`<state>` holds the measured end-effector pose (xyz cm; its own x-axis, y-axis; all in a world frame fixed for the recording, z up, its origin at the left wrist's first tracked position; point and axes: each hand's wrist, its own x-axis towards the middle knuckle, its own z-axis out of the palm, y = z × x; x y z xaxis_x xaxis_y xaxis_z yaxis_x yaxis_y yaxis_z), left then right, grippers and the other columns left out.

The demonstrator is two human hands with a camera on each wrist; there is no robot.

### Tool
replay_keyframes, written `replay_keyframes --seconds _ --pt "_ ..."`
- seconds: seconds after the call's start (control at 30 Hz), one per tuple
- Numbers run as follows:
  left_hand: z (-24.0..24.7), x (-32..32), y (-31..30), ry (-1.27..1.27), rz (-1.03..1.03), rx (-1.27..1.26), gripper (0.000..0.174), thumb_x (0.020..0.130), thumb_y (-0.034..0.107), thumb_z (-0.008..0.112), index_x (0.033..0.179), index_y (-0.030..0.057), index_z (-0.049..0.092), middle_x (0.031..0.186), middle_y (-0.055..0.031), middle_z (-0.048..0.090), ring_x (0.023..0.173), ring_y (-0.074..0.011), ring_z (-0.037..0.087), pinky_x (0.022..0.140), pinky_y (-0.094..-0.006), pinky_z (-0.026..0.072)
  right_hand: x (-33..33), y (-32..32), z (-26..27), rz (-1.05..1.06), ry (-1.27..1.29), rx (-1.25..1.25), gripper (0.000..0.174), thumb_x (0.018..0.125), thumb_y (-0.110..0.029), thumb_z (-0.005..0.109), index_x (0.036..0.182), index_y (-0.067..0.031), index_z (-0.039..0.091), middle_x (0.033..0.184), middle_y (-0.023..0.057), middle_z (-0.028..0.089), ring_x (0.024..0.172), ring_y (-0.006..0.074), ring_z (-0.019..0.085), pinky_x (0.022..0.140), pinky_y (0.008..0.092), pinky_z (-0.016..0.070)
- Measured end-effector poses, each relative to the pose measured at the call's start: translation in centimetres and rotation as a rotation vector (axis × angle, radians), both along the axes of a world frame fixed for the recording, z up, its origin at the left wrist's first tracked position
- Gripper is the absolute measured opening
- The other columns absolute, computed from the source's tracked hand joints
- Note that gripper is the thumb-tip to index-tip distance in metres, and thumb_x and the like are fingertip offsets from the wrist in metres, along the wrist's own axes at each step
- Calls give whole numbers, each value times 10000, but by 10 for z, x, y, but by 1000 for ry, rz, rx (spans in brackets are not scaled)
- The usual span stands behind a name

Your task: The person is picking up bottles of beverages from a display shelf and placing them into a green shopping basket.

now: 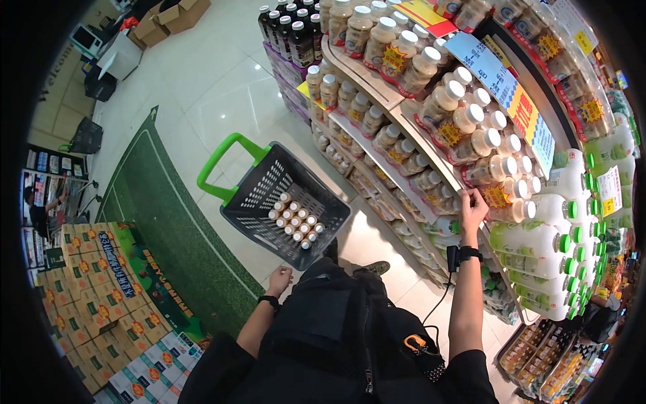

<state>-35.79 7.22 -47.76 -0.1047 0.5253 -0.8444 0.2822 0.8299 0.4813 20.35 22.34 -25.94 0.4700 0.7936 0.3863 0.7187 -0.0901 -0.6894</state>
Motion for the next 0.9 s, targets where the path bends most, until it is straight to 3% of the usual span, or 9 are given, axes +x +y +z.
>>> replay_keyframes --seconds 0.27,0.63,0.7,0.83,0.9 --pt "-18 6 -6 19 -112 5 365 943 316 621 1136 7 632 909 -150 725 762 -203 712 705 -330 575 -5 5 0 -3 -63 9 269 876 -172 705 740 2 552 579 79 442 535 145 390 523 302 359" --pt "-17 17 3 7 -98 63 339 954 289 633 1112 -11 639 941 -153 718 814 -202 726 684 -329 593 -11 9 1 -24 -101 55 309 859 -167 708 683 -3 513 548 81 431 487 159 397 502 321 356" --pt "-19 17 1 -20 -86 69 303 990 286 598 1125 14 602 880 -114 680 674 -146 649 602 -279 530 -11 8 0 -27 -108 56 308 857 -167 709 684 -4 513 551 84 435 488 162 398 502 324 358" --pt "-24 15 -1 -26 -99 20 287 993 294 600 1114 35 600 862 -99 677 662 -132 633 586 -271 515 -11 8 -1 -38 -108 53 303 854 -163 710 684 -6 514 555 87 437 491 164 403 501 323 360" --pt "-30 14 -4 4 -87 26 327 945 309 634 1099 21 649 866 -133 735 766 -200 726 691 -324 583 -13 9 0 -39 -112 55 302 855 -161 709 684 -7 515 554 87 435 492 162 404 501 320 359"
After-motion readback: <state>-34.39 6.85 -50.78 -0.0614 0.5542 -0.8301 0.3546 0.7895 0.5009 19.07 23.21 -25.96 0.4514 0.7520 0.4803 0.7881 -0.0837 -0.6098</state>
